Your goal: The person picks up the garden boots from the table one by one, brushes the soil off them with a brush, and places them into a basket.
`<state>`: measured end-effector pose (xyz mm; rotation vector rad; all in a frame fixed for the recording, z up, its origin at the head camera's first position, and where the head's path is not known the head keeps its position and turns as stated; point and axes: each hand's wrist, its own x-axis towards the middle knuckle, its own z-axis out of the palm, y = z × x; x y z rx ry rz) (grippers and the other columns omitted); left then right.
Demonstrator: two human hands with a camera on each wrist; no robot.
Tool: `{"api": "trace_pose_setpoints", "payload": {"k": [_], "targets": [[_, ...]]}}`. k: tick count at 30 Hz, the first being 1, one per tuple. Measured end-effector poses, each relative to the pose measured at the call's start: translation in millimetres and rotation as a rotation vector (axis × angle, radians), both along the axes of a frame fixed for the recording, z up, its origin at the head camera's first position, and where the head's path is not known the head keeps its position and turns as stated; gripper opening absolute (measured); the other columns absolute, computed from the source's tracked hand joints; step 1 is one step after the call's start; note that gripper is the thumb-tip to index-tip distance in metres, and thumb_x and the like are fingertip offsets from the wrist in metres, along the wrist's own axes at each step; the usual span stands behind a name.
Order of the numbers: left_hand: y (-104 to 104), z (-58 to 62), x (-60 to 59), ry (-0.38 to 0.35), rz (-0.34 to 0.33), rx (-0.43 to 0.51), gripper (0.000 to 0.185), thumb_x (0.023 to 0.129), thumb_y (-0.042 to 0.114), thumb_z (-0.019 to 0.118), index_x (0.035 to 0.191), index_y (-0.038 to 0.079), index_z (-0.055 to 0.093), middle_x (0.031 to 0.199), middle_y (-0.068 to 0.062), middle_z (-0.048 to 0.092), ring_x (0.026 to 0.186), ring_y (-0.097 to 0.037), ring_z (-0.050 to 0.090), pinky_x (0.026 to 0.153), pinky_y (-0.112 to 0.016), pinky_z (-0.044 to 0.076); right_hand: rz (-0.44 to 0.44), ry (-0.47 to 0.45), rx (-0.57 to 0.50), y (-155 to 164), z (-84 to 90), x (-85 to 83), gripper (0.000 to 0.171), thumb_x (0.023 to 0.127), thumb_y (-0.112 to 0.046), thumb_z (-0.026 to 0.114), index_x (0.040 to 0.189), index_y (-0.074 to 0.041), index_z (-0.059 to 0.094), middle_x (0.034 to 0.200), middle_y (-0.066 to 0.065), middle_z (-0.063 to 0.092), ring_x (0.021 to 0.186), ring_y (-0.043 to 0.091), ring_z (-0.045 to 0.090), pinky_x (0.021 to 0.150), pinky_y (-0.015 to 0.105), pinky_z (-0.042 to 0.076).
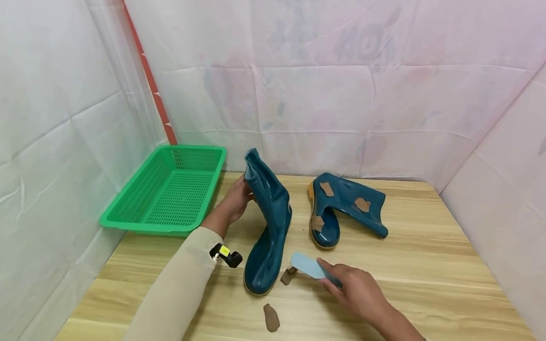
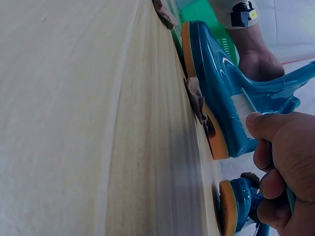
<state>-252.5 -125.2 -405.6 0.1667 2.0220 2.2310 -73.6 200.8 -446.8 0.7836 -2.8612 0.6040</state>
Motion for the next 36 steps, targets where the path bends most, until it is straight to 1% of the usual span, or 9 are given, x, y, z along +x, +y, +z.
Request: {"api": "trace_pose_setpoints", "payload": {"k": [3, 9, 14, 18, 22, 26, 29, 32, 36], "targets": [[0, 0.9, -1.2, 0.053, -0.086, 0.051, 0.022, 0.111, 0.032, 0.040, 0.116, 0.016, 0.054, 0.092, -0.008, 0.056, 0.085, -0.024, 0.050, 0.075, -0.041, 0.042, 0.001, 0.011, -0.003, 1, -0.5, 0.4, 0.046, 0.095, -0.035, 0.075, 0.136, -0.015, 0.069, 0.098, -0.005, 0.075, 0.077, -0.002, 0.059, 0.067, 0.028, 0.053], [-5, 6.3, -1.8, 0.046, -0.167, 0.134, 0.017, 0.109, 0.024, 0.044, 0.108, 0.012, 0.056, 0.089, -0.007, 0.057, 0.072, -0.021, 0.052, 0.063, -0.034, 0.043, -0.002, 0.016, -0.004, 2, -1.9, 1.8, 0.046, 0.095, -0.035, 0.076, 0.136, -0.015, 0.070, 0.097, -0.006, 0.075, 0.079, -0.001, 0.062, 0.068, 0.029, 0.054], [-10, 18.3, 1.0, 0.048, -0.105, -0.053, 0.023, 0.108, 0.024, 0.054, 0.115, 0.003, 0.056, 0.089, -0.012, 0.054, 0.077, -0.025, 0.050, 0.067, -0.035, 0.041, -0.008, 0.005, -0.007, 3, -3.9, 2.2, 0.047, 0.094, -0.034, 0.077, 0.136, -0.015, 0.070, 0.094, -0.008, 0.074, 0.075, -0.003, 0.058, 0.067, 0.028, 0.053], [-12, 26.3, 2.4, 0.070, -0.043, -0.287, 0.046, 0.104, 0.038, 0.061, 0.142, 0.012, 0.054, 0.122, -0.010, 0.061, 0.113, -0.026, 0.055, 0.094, -0.043, 0.046, -0.008, 0.007, -0.011, 4, -4.8, 2.3, 0.047, 0.092, -0.032, 0.078, 0.135, -0.014, 0.070, 0.093, -0.009, 0.073, 0.074, -0.003, 0.056, 0.067, 0.028, 0.053], [-13, 31.8, 6.1, 0.115, -0.040, -0.369, 0.059, 0.104, 0.042, 0.061, 0.155, 0.017, 0.044, 0.146, -0.012, 0.054, 0.138, -0.030, 0.046, 0.110, -0.053, 0.039, -0.005, 0.008, -0.006, 4, -5.4, 2.2, 0.047, 0.093, -0.032, 0.078, 0.136, -0.015, 0.070, 0.095, -0.008, 0.074, 0.077, -0.003, 0.058, 0.068, 0.028, 0.053], [-12, 33.3, 10.7, 0.165, -0.034, -0.345, 0.055, 0.105, 0.040, 0.059, 0.151, 0.012, 0.044, 0.140, -0.014, 0.059, 0.127, -0.029, 0.057, 0.102, -0.049, 0.047, -0.003, 0.014, -0.016, 4, -5.6, 1.8, 0.046, 0.094, -0.033, 0.077, 0.136, -0.015, 0.070, 0.094, -0.009, 0.073, 0.076, -0.003, 0.058, 0.067, 0.028, 0.053], [-11, 33.0, 15.5, 0.200, 0.029, -0.353, 0.050, 0.105, 0.040, 0.059, 0.144, 0.010, 0.049, 0.123, -0.013, 0.064, 0.108, -0.025, 0.061, 0.090, -0.041, 0.051, 0.001, 0.022, -0.021, 5, -5.7, 2.0, 0.046, 0.094, -0.032, 0.077, 0.136, -0.015, 0.070, 0.093, -0.009, 0.073, 0.075, -0.003, 0.057, 0.067, 0.028, 0.053], [-10, 32.5, 20.5, 0.236, 0.110, -0.372, 0.048, 0.104, 0.040, 0.060, 0.139, 0.008, 0.053, 0.104, -0.012, 0.063, 0.089, -0.023, 0.057, 0.077, -0.037, 0.045, -0.021, 0.020, -0.016, 5, -6.5, 2.0, 0.047, 0.093, -0.032, 0.078, 0.136, -0.015, 0.069, 0.094, -0.008, 0.074, 0.075, -0.002, 0.058, 0.066, 0.028, 0.053], [-12, 35.9, 28.4, 0.273, 0.161, -0.355, 0.048, 0.104, 0.038, 0.061, 0.141, 0.007, 0.053, 0.100, -0.010, 0.061, 0.083, -0.024, 0.053, 0.072, -0.038, 0.042, -0.101, 0.025, -0.012, 5, -7.4, 0.0, 0.049, 0.090, -0.031, 0.081, 0.136, -0.016, 0.070, 0.101, -0.003, 0.076, 0.082, 0.007, 0.067, 0.068, 0.031, 0.054]]}}
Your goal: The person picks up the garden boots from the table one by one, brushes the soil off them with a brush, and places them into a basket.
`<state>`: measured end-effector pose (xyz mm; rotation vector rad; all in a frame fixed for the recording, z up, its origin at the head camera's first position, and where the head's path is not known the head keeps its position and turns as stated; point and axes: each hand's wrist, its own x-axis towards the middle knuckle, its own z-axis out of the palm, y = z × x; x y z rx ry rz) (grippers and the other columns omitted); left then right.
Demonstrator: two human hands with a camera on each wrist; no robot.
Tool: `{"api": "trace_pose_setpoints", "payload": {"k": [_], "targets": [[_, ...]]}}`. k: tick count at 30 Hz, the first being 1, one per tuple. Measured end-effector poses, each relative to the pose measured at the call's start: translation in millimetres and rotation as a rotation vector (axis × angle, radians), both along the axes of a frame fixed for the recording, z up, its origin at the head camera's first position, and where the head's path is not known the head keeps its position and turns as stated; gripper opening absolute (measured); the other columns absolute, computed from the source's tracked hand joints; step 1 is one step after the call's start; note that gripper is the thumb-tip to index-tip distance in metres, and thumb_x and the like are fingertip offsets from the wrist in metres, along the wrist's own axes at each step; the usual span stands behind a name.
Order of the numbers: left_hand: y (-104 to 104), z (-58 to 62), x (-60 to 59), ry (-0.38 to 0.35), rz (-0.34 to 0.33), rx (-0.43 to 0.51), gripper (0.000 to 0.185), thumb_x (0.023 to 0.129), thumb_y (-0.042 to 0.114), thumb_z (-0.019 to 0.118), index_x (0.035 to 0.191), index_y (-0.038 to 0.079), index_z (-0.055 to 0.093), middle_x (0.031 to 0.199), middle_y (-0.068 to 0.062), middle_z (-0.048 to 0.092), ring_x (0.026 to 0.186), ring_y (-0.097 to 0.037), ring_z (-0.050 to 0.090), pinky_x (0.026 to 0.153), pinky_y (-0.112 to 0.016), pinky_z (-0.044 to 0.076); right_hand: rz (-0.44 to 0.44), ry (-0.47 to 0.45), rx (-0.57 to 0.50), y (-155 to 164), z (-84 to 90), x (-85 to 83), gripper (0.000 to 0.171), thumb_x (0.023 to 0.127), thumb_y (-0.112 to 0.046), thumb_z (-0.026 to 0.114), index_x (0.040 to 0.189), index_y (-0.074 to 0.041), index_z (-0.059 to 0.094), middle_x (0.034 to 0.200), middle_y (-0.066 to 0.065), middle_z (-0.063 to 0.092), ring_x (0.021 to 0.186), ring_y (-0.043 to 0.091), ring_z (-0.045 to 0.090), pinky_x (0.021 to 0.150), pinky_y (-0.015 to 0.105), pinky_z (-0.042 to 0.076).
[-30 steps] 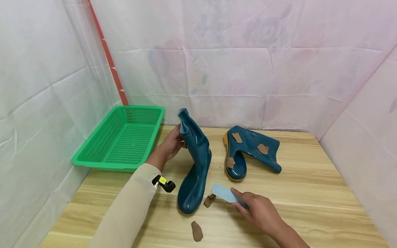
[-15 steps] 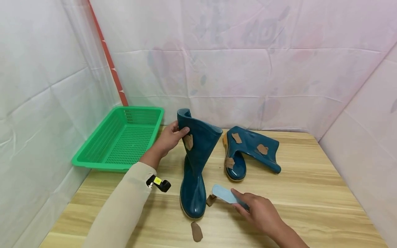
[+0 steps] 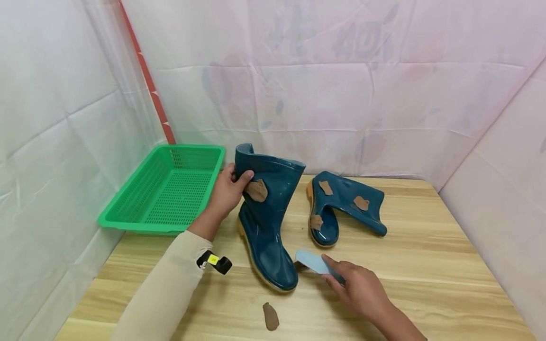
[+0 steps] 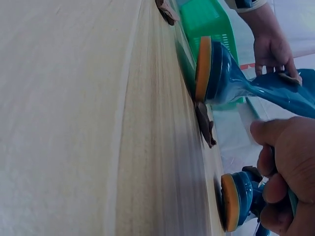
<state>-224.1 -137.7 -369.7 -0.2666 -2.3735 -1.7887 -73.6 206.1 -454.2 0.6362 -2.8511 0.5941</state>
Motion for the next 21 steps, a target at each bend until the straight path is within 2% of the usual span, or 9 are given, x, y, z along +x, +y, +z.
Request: {"api": "trace_pose_setpoints", "payload": {"k": [4, 5, 7, 10, 14, 16, 19, 21], "targets": [[-4, 6.8, 8.6, 0.028, -0.007, 0.021, 0.047, 0.104, 0.036, 0.061, 0.140, 0.007, 0.052, 0.110, -0.014, 0.063, 0.090, -0.024, 0.056, 0.074, -0.037, 0.044, -0.067, -0.023, 0.003, -2, -0.4, -3.8, 0.047, 0.090, -0.028, 0.081, 0.134, -0.014, 0.071, 0.107, 0.004, 0.076, 0.090, 0.019, 0.072, 0.069, 0.037, 0.056], [-5, 8.7, 10.6, 0.037, -0.007, 0.034, 0.048, 0.104, 0.035, 0.062, 0.142, 0.008, 0.052, 0.117, -0.013, 0.064, 0.096, -0.023, 0.058, 0.078, -0.036, 0.046, -0.078, -0.043, 0.009, -3, -0.3, -5.0, 0.047, 0.091, -0.028, 0.081, 0.134, -0.013, 0.071, 0.107, 0.005, 0.076, 0.090, 0.020, 0.073, 0.068, 0.038, 0.056], [-7, 12.6, 14.2, 0.058, 0.012, 0.046, 0.049, 0.103, 0.036, 0.063, 0.141, 0.008, 0.052, 0.119, -0.014, 0.065, 0.099, -0.022, 0.061, 0.082, -0.034, 0.049, -0.084, -0.102, 0.030, -5, 0.9, -7.9, 0.045, 0.092, -0.028, 0.079, 0.133, -0.012, 0.071, 0.108, 0.007, 0.076, 0.090, 0.021, 0.072, 0.066, 0.038, 0.055], [-8, 18.4, 18.9, 0.094, 0.076, 0.058, 0.047, 0.101, 0.039, 0.065, 0.134, 0.007, 0.056, 0.110, -0.013, 0.066, 0.095, -0.021, 0.063, 0.079, -0.032, 0.051, -0.089, -0.208, 0.055, -8, 4.1, -10.9, 0.043, 0.094, -0.029, 0.077, 0.133, -0.012, 0.071, 0.107, 0.005, 0.076, 0.081, 0.014, 0.067, 0.060, 0.034, 0.049], [-8, 23.1, 24.9, 0.130, 0.185, 0.034, 0.042, 0.100, 0.042, 0.066, 0.117, 0.005, 0.058, 0.082, -0.010, 0.057, 0.072, -0.023, 0.053, 0.063, -0.033, 0.042, -0.054, -0.308, 0.064, -2, 11.8, -10.9, 0.042, 0.093, -0.027, 0.077, 0.132, -0.014, 0.072, 0.102, -0.001, 0.075, 0.072, 0.005, 0.054, 0.059, 0.029, 0.041], [-8, 24.1, 28.6, 0.148, 0.225, 0.013, 0.039, 0.100, 0.042, 0.066, 0.113, 0.006, 0.058, 0.076, -0.008, 0.051, 0.067, -0.024, 0.049, 0.061, -0.034, 0.040, -0.034, -0.331, 0.061, 4, 17.2, -10.3, 0.041, 0.093, -0.026, 0.078, 0.132, -0.014, 0.072, 0.101, -0.003, 0.075, 0.069, 0.006, 0.050, 0.058, 0.028, 0.039], [-6, 23.0, 34.3, 0.166, 0.263, -0.028, 0.039, 0.099, 0.044, 0.067, 0.110, 0.007, 0.059, 0.072, -0.008, 0.045, 0.062, -0.025, 0.045, 0.058, -0.036, 0.037, -0.052, -0.338, 0.058, 15, 26.4, -10.2, 0.042, 0.094, -0.027, 0.077, 0.133, -0.013, 0.071, 0.094, -0.005, 0.072, 0.066, 0.009, 0.048, 0.057, 0.028, 0.037], [-2, 21.2, 38.7, 0.163, 0.279, -0.045, 0.039, 0.098, 0.043, 0.069, 0.111, 0.007, 0.061, 0.076, -0.008, 0.053, 0.066, -0.024, 0.049, 0.060, -0.037, 0.040, -0.090, -0.320, 0.048, 20, 31.5, -10.7, 0.045, 0.094, -0.028, 0.076, 0.135, -0.011, 0.070, 0.089, -0.004, 0.071, 0.065, 0.011, 0.048, 0.055, 0.030, 0.037]]}}
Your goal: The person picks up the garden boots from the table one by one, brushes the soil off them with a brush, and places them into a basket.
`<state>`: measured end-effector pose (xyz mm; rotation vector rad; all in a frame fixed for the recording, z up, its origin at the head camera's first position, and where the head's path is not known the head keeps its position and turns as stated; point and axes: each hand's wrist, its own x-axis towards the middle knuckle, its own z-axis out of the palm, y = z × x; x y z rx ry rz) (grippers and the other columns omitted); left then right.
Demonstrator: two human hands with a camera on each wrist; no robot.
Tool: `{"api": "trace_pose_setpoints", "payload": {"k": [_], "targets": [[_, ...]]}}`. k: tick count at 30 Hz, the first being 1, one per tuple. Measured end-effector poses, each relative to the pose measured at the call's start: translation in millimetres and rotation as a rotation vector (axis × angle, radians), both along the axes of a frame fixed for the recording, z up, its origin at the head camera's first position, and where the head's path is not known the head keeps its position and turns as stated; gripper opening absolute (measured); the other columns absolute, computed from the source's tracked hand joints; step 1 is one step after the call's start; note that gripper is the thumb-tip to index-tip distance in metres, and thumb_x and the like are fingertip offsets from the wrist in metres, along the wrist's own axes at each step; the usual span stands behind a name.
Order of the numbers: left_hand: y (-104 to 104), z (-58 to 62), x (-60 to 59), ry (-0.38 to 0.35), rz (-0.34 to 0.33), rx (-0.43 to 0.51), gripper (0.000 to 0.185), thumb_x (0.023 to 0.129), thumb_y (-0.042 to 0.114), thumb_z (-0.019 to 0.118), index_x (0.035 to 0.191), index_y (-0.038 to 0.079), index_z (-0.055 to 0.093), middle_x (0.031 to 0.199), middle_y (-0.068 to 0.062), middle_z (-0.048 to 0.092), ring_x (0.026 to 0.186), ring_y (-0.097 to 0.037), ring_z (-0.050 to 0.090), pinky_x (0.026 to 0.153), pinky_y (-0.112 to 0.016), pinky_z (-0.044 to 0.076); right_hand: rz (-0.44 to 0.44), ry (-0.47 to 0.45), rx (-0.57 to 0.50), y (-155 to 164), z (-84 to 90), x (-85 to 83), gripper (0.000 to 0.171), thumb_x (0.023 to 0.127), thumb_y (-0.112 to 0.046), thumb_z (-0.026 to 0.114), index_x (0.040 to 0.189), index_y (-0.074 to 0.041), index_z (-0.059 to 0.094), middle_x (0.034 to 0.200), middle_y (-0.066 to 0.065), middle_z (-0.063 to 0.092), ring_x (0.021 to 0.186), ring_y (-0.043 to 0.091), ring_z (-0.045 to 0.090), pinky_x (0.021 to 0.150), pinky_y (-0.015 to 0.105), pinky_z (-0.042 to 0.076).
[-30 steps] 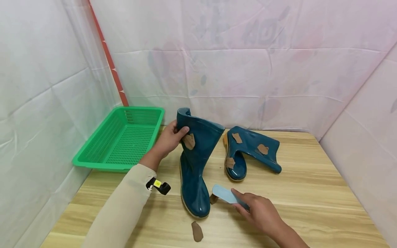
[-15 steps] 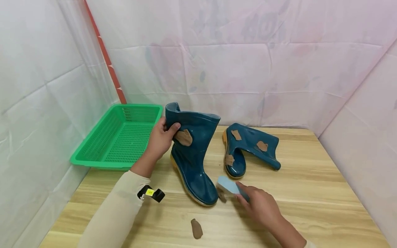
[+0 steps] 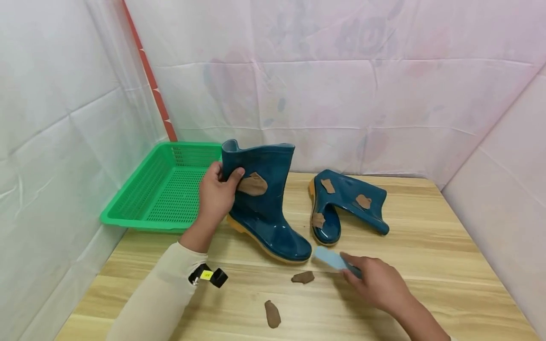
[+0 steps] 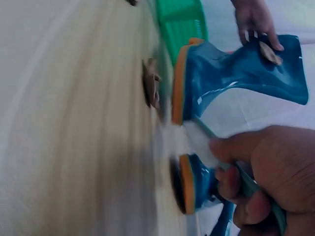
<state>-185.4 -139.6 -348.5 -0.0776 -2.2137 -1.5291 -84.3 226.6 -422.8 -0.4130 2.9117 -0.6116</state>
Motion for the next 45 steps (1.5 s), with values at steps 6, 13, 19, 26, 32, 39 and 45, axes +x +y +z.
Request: {"api": "trace_pose_setpoints", "payload": {"k": [6, 13, 19, 26, 32, 39, 45], "targets": [[13, -15.3, 7.7, -0.016, 0.069, -0.072, 0.047, 0.096, 0.047, 0.069, 0.120, 0.007, 0.060, 0.094, -0.011, 0.067, 0.072, -0.024, 0.057, 0.063, -0.040, 0.045, -0.063, 0.044, -0.032, 3, 1.0, 0.5, 0.049, 0.094, -0.028, 0.077, 0.138, -0.010, 0.067, 0.088, -0.002, 0.071, 0.064, 0.013, 0.049, 0.051, 0.029, 0.036], [10, -39.2, 6.5, 0.113, 0.182, -0.212, 0.069, 0.091, 0.068, 0.051, 0.115, 0.005, 0.035, 0.073, -0.009, 0.045, 0.056, -0.032, 0.050, 0.053, -0.042, 0.038, -0.072, 0.060, -0.049, -1, -3.6, 2.2, 0.049, 0.094, -0.027, 0.077, 0.139, -0.012, 0.066, 0.092, -0.002, 0.072, 0.066, 0.014, 0.051, 0.052, 0.028, 0.036], [6, -50.8, 1.3, 0.357, 0.248, -0.378, 0.058, 0.097, 0.063, 0.036, 0.105, 0.007, 0.025, 0.065, 0.003, 0.021, 0.038, -0.023, 0.035, 0.041, -0.036, 0.030, -0.061, 0.085, -0.061, -3, -6.3, 1.8, 0.048, 0.095, -0.028, 0.076, 0.139, -0.013, 0.066, 0.086, -0.007, 0.070, 0.066, 0.012, 0.050, 0.053, 0.028, 0.038], [-5, -50.6, 2.5, 0.380, 0.097, -0.486, 0.033, 0.113, 0.041, 0.024, 0.107, 0.008, 0.026, 0.062, 0.002, 0.023, 0.044, -0.014, 0.021, 0.042, -0.033, 0.020, -0.054, 0.102, -0.075, -4, -7.9, 2.6, 0.047, 0.094, -0.027, 0.076, 0.138, -0.013, 0.067, 0.081, -0.009, 0.068, 0.064, 0.010, 0.049, 0.052, 0.027, 0.037], [-16, -50.7, 5.7, 0.293, -0.034, -0.526, 0.024, 0.096, 0.002, 0.038, 0.113, 0.008, 0.023, 0.067, 0.001, 0.024, 0.051, -0.014, 0.020, 0.048, -0.033, 0.022, -0.050, 0.098, -0.069, -5, -10.1, 3.8, 0.048, 0.095, -0.028, 0.076, 0.139, -0.013, 0.066, 0.088, -0.008, 0.070, 0.066, 0.009, 0.051, 0.056, 0.028, 0.040], [-33, -55.9, 7.5, 0.341, -0.202, -0.527, 0.033, 0.103, -0.008, 0.050, 0.115, 0.010, 0.025, 0.070, 0.000, 0.031, 0.055, -0.013, 0.030, 0.052, -0.033, 0.032, -0.038, 0.102, -0.065, -5, -11.0, 4.9, 0.050, 0.094, -0.028, 0.077, 0.140, -0.013, 0.066, 0.098, -0.003, 0.074, 0.070, 0.009, 0.053, 0.059, 0.028, 0.043], [-41, -56.5, 9.1, 0.344, -0.247, -0.561, 0.023, 0.102, -0.007, 0.055, 0.114, 0.011, 0.063, 0.102, -0.014, 0.051, 0.079, -0.022, 0.048, 0.065, -0.039, 0.045, -0.016, 0.145, -0.074, -6, -11.3, 4.2, 0.048, 0.094, -0.028, 0.077, 0.138, -0.012, 0.067, 0.098, -0.003, 0.075, 0.072, 0.008, 0.055, 0.061, 0.029, 0.045]]}}
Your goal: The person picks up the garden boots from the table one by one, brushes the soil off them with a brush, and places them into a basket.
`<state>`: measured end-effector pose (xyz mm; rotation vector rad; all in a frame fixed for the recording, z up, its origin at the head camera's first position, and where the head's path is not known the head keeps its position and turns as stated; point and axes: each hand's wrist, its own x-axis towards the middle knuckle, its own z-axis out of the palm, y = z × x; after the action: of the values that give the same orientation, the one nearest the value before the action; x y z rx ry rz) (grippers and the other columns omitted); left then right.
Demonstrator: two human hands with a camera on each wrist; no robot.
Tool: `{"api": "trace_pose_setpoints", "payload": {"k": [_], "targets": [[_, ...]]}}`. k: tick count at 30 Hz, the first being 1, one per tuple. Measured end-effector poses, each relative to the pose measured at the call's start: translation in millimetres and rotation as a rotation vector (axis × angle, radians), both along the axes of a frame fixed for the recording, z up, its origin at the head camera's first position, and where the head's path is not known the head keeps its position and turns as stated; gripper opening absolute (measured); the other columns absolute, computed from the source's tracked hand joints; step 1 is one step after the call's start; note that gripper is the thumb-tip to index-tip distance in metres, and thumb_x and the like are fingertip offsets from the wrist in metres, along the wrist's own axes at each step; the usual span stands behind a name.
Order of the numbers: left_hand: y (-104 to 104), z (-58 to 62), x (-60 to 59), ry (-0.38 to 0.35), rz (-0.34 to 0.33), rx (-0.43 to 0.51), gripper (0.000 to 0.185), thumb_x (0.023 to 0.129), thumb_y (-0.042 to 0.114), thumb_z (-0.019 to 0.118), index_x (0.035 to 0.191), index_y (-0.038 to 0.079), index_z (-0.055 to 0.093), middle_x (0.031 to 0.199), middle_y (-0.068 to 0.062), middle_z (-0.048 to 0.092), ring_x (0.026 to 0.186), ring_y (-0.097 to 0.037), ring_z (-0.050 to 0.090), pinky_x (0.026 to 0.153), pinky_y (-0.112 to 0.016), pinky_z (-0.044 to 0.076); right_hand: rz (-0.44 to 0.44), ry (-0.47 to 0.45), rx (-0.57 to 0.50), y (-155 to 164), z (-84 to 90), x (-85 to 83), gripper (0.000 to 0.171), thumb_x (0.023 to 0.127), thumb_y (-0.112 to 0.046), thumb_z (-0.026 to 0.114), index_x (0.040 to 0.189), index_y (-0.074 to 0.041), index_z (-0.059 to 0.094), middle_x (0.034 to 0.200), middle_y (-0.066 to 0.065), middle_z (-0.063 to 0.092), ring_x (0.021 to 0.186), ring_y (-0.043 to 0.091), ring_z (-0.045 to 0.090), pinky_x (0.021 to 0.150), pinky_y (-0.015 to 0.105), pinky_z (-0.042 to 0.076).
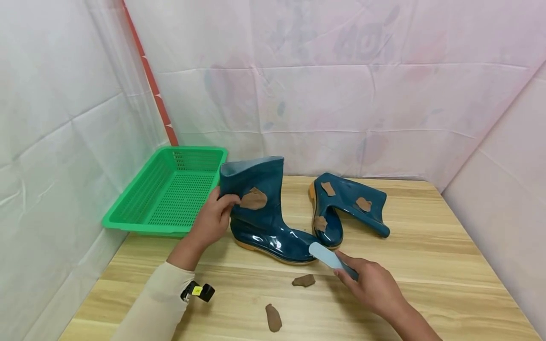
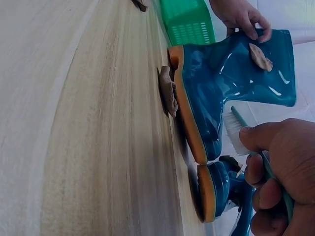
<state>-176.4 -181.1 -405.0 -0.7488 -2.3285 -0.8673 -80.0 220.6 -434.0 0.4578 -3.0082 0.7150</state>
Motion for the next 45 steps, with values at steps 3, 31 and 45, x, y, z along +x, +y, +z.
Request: {"api": "trace_pose_setpoints", "payload": {"k": [3, 31, 45], "targets": [[-2, 2.7, 3.9, -0.079, -0.011, 0.024, 0.022, 0.104, -0.001, 0.056, 0.116, 0.010, 0.070, 0.107, -0.014, 0.054, 0.084, -0.021, 0.052, 0.069, -0.040, 0.049, 0.012, 0.020, -0.010, -1, -1.1, -0.6, 0.048, 0.094, -0.028, 0.077, 0.138, -0.012, 0.067, 0.098, -0.004, 0.074, 0.071, 0.007, 0.055, 0.061, 0.028, 0.044], [-15, 17.4, 21.4, -0.308, -0.001, 0.013, 0.074, 0.093, -0.008, 0.070, 0.155, 0.025, 0.048, 0.107, -0.018, 0.070, 0.062, -0.014, 0.048, 0.081, -0.046, 0.056, 0.227, 0.388, -0.154, -70, 36.5, -44.3, 0.051, 0.094, -0.026, 0.077, 0.141, -0.009, 0.064, 0.079, -0.002, 0.066, 0.058, 0.003, 0.045, 0.051, 0.024, 0.038], [-16, 7.5, 26.5, -0.330, -0.023, 0.145, 0.073, 0.090, -0.015, 0.069, 0.151, 0.023, 0.054, 0.147, -0.013, 0.055, 0.122, -0.033, 0.060, 0.093, -0.051, 0.053, 0.175, 0.459, -0.183, -125, 50.0, -64.4, 0.054, 0.096, -0.029, 0.075, 0.144, -0.010, 0.060, 0.098, 0.012, 0.074, 0.052, 0.008, 0.046, 0.043, 0.026, 0.033]]}}
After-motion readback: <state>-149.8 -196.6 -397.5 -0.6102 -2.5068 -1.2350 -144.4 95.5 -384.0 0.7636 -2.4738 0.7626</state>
